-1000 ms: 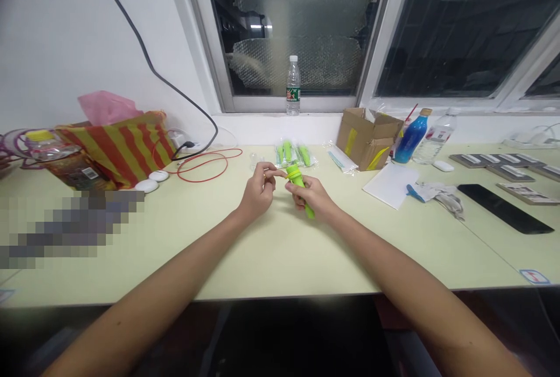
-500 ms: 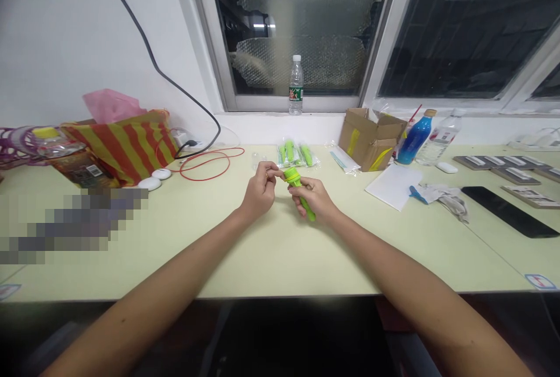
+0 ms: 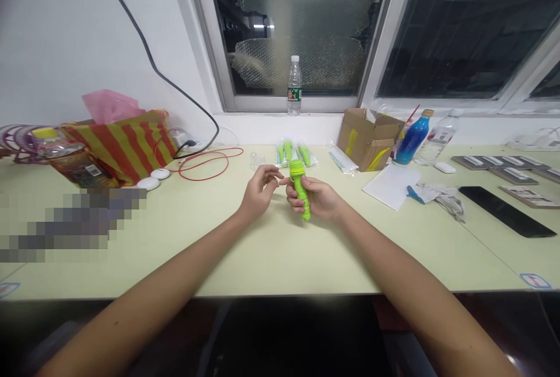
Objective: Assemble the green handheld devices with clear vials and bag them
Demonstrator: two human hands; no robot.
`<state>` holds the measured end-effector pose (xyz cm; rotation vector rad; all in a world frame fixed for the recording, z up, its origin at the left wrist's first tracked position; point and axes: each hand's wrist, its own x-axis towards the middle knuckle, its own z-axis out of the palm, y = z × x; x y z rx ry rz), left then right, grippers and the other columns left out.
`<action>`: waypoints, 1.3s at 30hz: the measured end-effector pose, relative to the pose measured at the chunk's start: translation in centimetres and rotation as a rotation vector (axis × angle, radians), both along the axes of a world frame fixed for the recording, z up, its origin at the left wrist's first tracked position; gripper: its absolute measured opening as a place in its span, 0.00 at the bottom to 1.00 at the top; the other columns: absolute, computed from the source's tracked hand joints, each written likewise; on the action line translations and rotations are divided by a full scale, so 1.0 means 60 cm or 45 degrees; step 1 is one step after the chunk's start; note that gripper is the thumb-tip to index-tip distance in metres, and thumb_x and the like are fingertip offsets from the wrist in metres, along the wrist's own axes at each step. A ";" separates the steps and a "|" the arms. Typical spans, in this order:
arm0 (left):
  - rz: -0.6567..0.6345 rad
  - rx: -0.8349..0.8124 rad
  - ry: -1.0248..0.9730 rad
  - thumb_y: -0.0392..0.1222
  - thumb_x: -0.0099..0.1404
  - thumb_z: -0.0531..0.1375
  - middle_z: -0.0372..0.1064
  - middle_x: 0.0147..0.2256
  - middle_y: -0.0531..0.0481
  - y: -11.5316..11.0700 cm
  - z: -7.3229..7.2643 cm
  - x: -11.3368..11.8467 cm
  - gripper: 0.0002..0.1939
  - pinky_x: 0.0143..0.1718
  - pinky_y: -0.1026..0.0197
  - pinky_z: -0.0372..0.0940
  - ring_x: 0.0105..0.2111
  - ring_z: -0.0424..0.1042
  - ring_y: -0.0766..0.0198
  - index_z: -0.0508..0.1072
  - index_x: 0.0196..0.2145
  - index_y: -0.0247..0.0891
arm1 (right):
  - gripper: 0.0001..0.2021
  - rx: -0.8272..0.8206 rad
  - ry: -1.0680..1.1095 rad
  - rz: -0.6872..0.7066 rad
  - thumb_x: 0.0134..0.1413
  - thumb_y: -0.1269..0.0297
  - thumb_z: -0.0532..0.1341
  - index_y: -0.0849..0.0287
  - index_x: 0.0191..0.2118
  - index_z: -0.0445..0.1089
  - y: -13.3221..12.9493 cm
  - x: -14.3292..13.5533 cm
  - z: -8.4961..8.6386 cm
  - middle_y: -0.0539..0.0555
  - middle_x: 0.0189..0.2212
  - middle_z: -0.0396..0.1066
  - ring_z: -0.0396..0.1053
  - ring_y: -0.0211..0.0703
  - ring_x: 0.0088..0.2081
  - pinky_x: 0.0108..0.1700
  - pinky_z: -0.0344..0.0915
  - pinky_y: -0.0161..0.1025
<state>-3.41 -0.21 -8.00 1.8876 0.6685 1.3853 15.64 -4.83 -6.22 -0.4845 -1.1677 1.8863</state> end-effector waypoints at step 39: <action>-0.284 -0.566 -0.023 0.47 0.57 0.67 0.75 0.31 0.49 -0.017 0.015 0.008 0.14 0.40 0.58 0.65 0.32 0.73 0.62 0.76 0.36 0.34 | 0.12 0.011 -0.247 -0.509 0.54 0.53 0.55 0.57 0.30 0.60 -0.005 -0.056 -0.043 0.47 0.21 0.61 0.53 0.33 0.14 0.13 0.49 0.33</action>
